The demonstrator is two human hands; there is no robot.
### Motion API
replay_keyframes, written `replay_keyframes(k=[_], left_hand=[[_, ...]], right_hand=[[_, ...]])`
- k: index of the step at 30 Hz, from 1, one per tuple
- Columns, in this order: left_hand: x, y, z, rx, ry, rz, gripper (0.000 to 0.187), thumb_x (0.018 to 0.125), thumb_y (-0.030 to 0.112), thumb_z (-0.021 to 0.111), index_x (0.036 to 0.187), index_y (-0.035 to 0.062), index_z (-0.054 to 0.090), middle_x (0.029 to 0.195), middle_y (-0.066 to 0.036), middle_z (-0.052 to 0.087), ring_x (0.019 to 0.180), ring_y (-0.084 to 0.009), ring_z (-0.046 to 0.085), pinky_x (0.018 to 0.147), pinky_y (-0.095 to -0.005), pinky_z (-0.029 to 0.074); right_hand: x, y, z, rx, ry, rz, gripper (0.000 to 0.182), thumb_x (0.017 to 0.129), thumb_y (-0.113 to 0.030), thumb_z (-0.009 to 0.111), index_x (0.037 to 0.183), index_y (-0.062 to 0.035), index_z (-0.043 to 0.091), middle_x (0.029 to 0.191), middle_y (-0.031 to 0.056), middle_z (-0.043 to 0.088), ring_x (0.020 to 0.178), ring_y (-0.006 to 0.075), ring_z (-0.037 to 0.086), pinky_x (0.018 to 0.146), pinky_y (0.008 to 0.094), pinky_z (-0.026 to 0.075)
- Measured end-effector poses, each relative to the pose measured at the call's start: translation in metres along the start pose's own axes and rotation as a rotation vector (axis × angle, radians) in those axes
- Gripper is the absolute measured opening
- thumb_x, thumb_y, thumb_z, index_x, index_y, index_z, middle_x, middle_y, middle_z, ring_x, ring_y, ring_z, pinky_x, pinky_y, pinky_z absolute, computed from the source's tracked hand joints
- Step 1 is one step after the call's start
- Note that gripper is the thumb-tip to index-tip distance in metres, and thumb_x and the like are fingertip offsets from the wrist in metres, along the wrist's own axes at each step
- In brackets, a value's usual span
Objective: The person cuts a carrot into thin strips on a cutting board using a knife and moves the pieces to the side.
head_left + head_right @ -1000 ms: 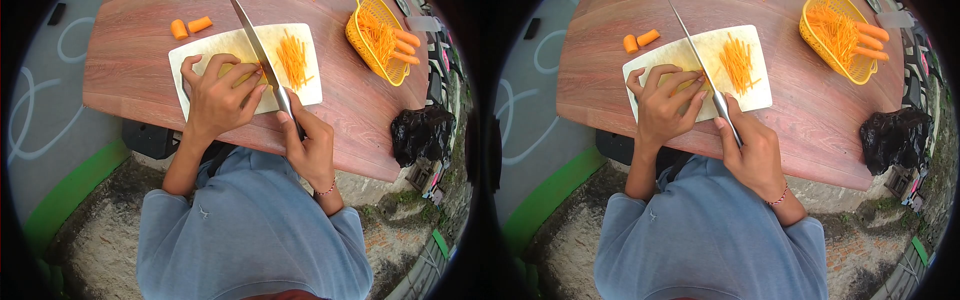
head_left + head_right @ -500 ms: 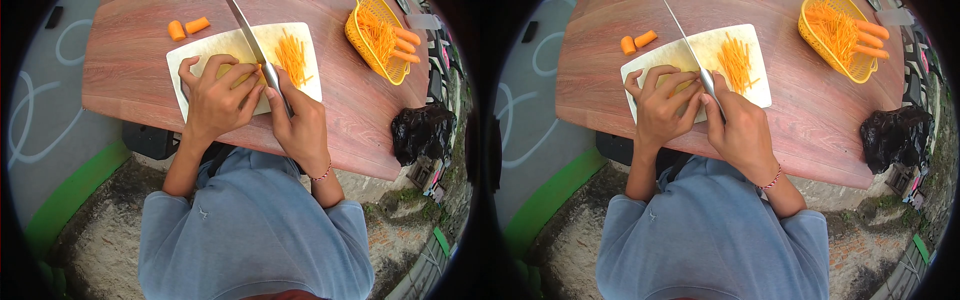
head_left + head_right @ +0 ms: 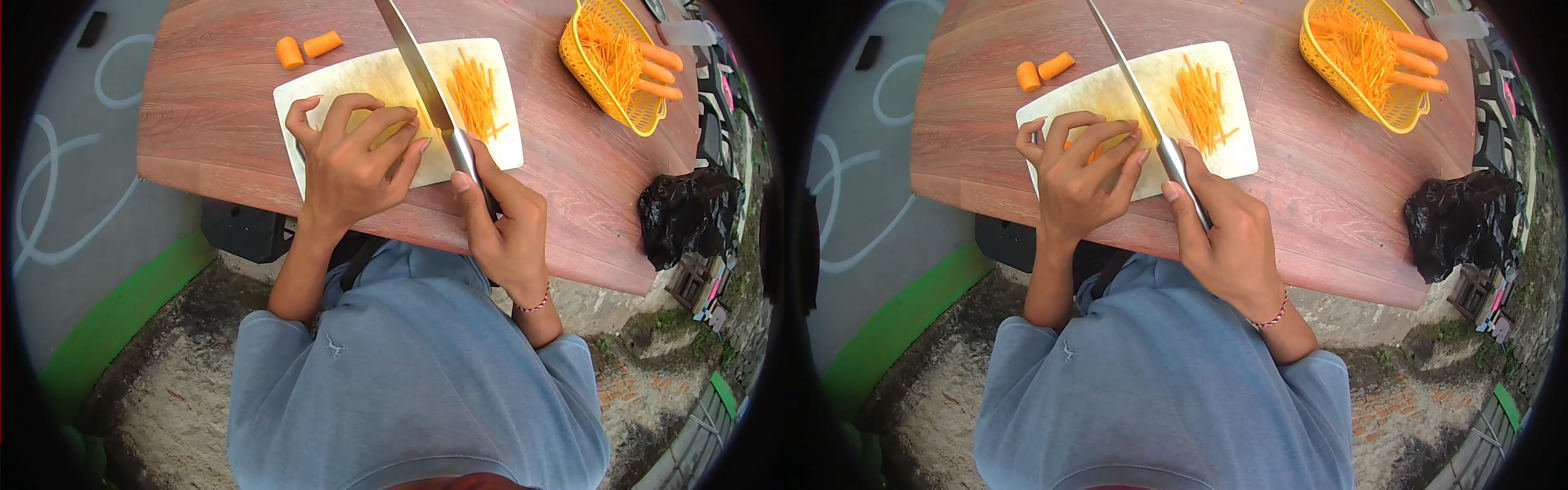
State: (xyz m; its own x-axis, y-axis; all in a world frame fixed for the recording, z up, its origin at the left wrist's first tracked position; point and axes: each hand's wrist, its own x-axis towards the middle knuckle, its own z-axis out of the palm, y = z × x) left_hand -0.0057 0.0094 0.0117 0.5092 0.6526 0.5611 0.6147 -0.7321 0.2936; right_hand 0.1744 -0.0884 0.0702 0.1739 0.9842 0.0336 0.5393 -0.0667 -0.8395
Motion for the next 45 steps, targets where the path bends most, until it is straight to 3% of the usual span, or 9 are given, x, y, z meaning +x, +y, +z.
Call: replay_keyframes(k=[6,16,19,21,25,27,36,40,45], left_hand=[[-0.003,0.000,-0.019,-0.038,-0.087,-0.054,0.015,0.081,0.020,0.088,0.095,0.0165,0.084,0.111,0.009,0.078,0.111,-0.0192,0.066,0.109,-0.0512,0.030],[0.002,-0.008,-0.038,-0.126,-0.229,-0.045,0.008,0.086,0.014,0.084,0.092,0.0124,0.080,0.113,0.003,0.077,0.114,-0.0210,0.066,0.111,-0.0503,0.030],[0.006,-0.005,-0.038,-0.155,-0.279,-0.085,0.011,0.087,0.013,0.083,0.093,0.0108,0.074,0.112,0.002,0.076,0.115,-0.0229,0.065,0.110,-0.0485,0.031],[0.007,-0.005,-0.038,-0.164,-0.288,-0.090,0.014,0.087,0.011,0.081,0.097,0.0095,0.070,0.109,0.000,0.073,0.113,-0.0246,0.064,0.107,-0.0465,0.032],[0.006,-0.005,-0.039,-0.168,-0.348,-0.082,0.012,0.090,0.010,0.077,0.098,0.0108,0.068,0.104,-0.001,0.069,0.114,-0.0242,0.061,0.104,-0.0505,0.031],[0.006,-0.006,-0.038,-0.159,-0.343,-0.071,0.013,0.088,0.004,0.077,0.099,0.0077,0.071,0.106,-0.003,0.070,0.110,-0.0255,0.062,0.100,-0.0454,0.033],[0.027,-0.005,-0.037,-0.076,-0.417,0.067,0.027,0.087,-0.002,0.069,0.109,0.0130,0.076,0.115,-0.003,0.067,0.117,-0.0262,0.059,0.106,-0.0464,0.031],[0.033,-0.008,-0.026,0.011,-0.308,0.085,0.023,0.088,0.003,0.072,0.108,0.0127,0.076,0.119,-0.003,0.067,0.118,-0.0267,0.060,0.108,-0.0469,0.031],[0.013,-0.006,-0.024,-0.072,-0.183,-0.107,0.022,0.087,0.016,0.084,0.107,0.0127,0.077,0.113,-0.001,0.072,0.115,-0.0241,0.062,0.106,-0.0458,0.032]], right_hand=[[-0.006,0.004,0.010,0.034,-0.040,-0.001,0.037,0.102,-0.012,0.071,0.134,0.0059,0.069,0.088,0.0293,0.070,0.077,0.0419,0.073,0.070,0.0428,0.056],[0.009,0.013,-0.011,0.015,0.028,0.144,0.039,0.102,-0.016,0.072,0.135,0.0046,0.069,0.081,0.0265,0.069,0.069,0.0355,0.073,0.067,0.0413,0.055],[0.006,0.012,-0.012,0.000,0.050,0.035,0.040,0.100,-0.014,0.075,0.135,0.0043,0.070,0.081,0.0245,0.070,0.067,0.0320,0.071,0.067,0.0397,0.055],[0.005,0.017,-0.008,0.002,0.127,-0.185,0.041,0.098,-0.011,0.077,0.135,0.0040,0.070,0.084,0.0230,0.072,0.068,0.0310,0.072,0.066,0.0383,0.056],[0.004,0.018,-0.007,0.016,0.127,-0.248,0.039,0.096,-0.010,0.077,0.132,0.0044,0.071,0.088,0.0229,0.073,0.073,0.0346,0.074,0.067,0.0391,0.057],[0.004,0.016,-0.010,0.002,0.102,-0.234,0.038,0.096,-0.010,0.077,0.131,0.0044,0.071,0.088,0.0232,0.073,0.074,0.0352,0.074,0.067,0.0396,0.057],[0.000,0.019,-0.009,0.078,0.006,-0.119,0.039,0.097,-0.014,0.077,0.130,0.0054,0.072,0.090,0.0274,0.074,0.075,0.0383,0.074,0.070,0.0422,0.057],[-0.001,0.023,-0.007,0.069,0.000,-0.060,0.040,0.098,-0.017,0.076,0.131,0.0050,0.072,0.089,0.0293,0.072,0.075,0.0401,0.074,0.070,0.0426,0.057],[-0.002,0.018,-0.009,0.081,-0.029,-0.007,0.040,0.099,-0.016,0.074,0.132,0.0052,0.071,0.088,0.0296,0.072,0.074,0.0391,0.074,0.070,0.0426,0.057]])
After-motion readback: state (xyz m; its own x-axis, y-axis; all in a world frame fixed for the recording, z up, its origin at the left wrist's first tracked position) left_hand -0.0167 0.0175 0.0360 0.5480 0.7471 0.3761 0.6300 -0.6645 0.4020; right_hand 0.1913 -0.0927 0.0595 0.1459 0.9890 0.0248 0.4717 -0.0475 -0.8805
